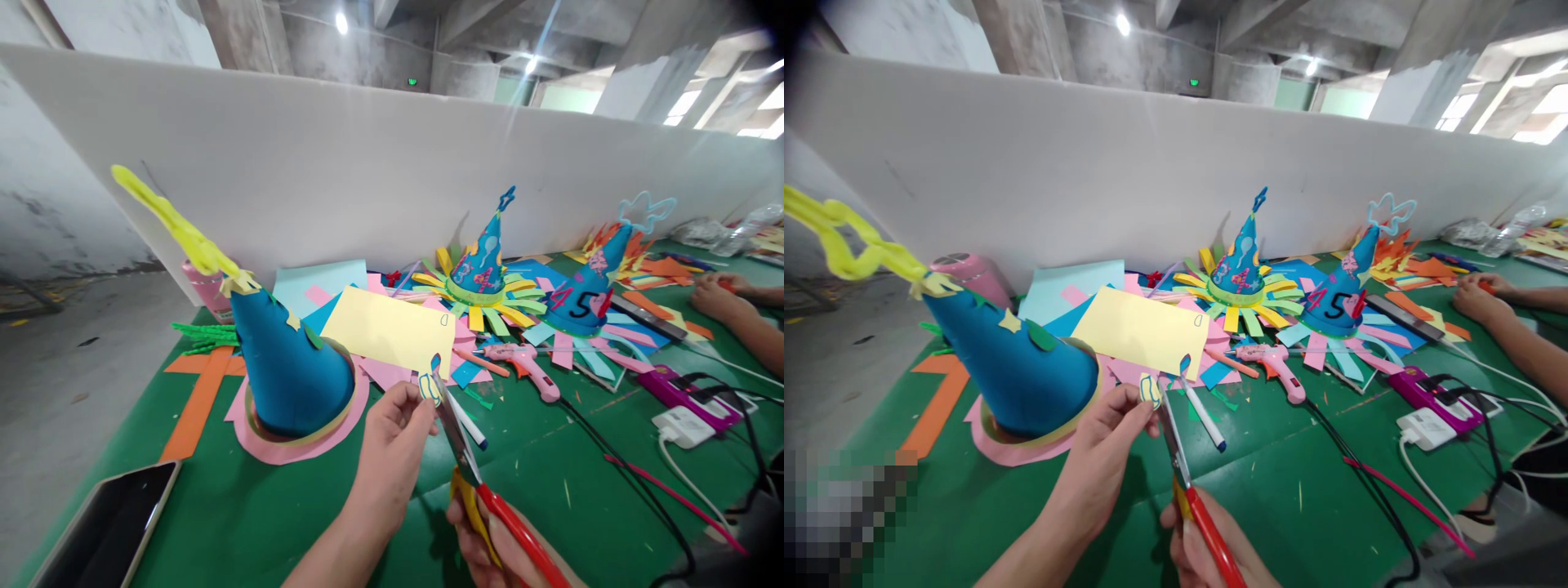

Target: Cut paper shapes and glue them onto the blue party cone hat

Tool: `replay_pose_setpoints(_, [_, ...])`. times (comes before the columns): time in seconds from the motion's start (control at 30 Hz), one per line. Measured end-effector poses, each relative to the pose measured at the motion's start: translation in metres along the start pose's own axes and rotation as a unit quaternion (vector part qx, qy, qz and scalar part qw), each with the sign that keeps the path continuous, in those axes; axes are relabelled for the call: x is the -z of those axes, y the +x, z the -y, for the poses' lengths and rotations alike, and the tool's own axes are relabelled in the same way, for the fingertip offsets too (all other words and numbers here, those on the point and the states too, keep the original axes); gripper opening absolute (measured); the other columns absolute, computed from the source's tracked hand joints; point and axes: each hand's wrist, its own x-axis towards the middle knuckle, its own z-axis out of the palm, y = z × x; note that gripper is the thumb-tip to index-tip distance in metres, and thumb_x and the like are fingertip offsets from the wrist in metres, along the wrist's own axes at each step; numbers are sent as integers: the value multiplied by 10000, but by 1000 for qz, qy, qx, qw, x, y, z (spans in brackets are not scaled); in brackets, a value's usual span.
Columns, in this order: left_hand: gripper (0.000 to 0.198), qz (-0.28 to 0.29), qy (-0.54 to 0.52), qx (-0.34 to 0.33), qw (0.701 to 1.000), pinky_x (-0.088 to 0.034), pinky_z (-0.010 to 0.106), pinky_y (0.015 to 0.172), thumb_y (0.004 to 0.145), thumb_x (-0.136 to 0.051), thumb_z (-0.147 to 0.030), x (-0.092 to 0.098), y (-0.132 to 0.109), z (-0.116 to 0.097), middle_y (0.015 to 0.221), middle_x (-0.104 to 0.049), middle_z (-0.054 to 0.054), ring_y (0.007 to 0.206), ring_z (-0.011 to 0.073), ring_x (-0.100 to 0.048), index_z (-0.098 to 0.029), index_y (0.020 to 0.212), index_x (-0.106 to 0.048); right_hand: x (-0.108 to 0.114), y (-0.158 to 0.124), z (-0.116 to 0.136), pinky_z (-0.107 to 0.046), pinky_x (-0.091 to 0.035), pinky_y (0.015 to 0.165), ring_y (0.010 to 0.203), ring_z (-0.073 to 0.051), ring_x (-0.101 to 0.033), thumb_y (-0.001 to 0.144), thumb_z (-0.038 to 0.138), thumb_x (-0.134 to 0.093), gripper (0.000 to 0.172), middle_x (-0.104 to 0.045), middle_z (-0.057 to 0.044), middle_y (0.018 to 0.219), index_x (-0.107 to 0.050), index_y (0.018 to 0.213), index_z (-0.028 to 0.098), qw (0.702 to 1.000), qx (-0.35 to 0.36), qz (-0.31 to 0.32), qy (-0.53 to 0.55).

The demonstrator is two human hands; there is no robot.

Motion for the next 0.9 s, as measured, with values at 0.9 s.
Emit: replay_pose_setpoints(0.9, [167, 23, 11, 1, 1000, -328, 219, 569, 735, -534, -226, -1, 0, 4, 525, -480, -43, 557, 104, -442, -172, 586, -482, 10, 1, -8, -166, -212, 348, 338, -22, -328, 565, 682, -597, 606, -368, 104, 476, -475, 865, 169, 999, 23, 25, 4])
